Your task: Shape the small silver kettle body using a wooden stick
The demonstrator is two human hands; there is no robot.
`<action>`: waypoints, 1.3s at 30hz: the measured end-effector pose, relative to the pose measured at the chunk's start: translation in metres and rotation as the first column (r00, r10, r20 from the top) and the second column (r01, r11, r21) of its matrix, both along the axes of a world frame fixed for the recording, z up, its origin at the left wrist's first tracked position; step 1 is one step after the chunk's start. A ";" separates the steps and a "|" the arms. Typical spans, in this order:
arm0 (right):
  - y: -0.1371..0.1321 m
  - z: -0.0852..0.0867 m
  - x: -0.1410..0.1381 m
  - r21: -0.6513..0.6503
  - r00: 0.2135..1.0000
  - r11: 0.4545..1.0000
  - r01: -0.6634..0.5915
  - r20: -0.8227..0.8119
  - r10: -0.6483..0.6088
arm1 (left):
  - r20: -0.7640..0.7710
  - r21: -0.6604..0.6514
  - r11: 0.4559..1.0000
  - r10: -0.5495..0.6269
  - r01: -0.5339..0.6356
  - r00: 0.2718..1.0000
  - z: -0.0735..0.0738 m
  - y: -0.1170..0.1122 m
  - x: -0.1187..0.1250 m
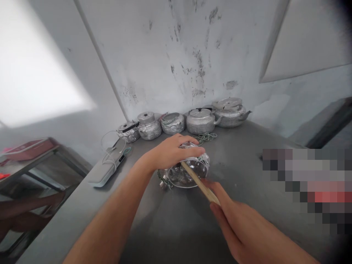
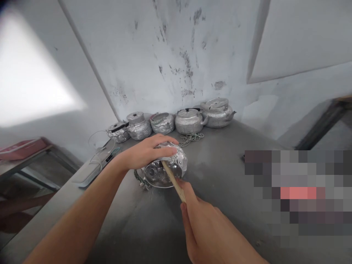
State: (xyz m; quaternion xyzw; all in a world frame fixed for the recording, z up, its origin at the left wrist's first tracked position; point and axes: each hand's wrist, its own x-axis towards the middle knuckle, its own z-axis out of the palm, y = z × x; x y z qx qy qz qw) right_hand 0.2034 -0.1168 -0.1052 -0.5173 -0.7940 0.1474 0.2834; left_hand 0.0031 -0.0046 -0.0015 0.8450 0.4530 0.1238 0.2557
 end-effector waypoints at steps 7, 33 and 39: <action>0.000 0.001 0.000 -0.044 1.000 0.999 -0.012 -0.010 0.012 | 0.012 -0.007 1.000 -0.004 0.004 1.000 0.001 -0.001 0.001; 0.014 0.012 0.003 -0.106 0.995 0.990 -0.095 -0.009 0.095 | -0.019 0.020 0.989 0.145 -0.145 0.989 -0.003 -0.003 0.012; 0.011 0.018 0.003 -0.170 0.995 0.982 -0.088 -0.071 0.077 | -0.004 0.035 0.988 0.149 -0.149 0.989 -0.006 -0.002 0.013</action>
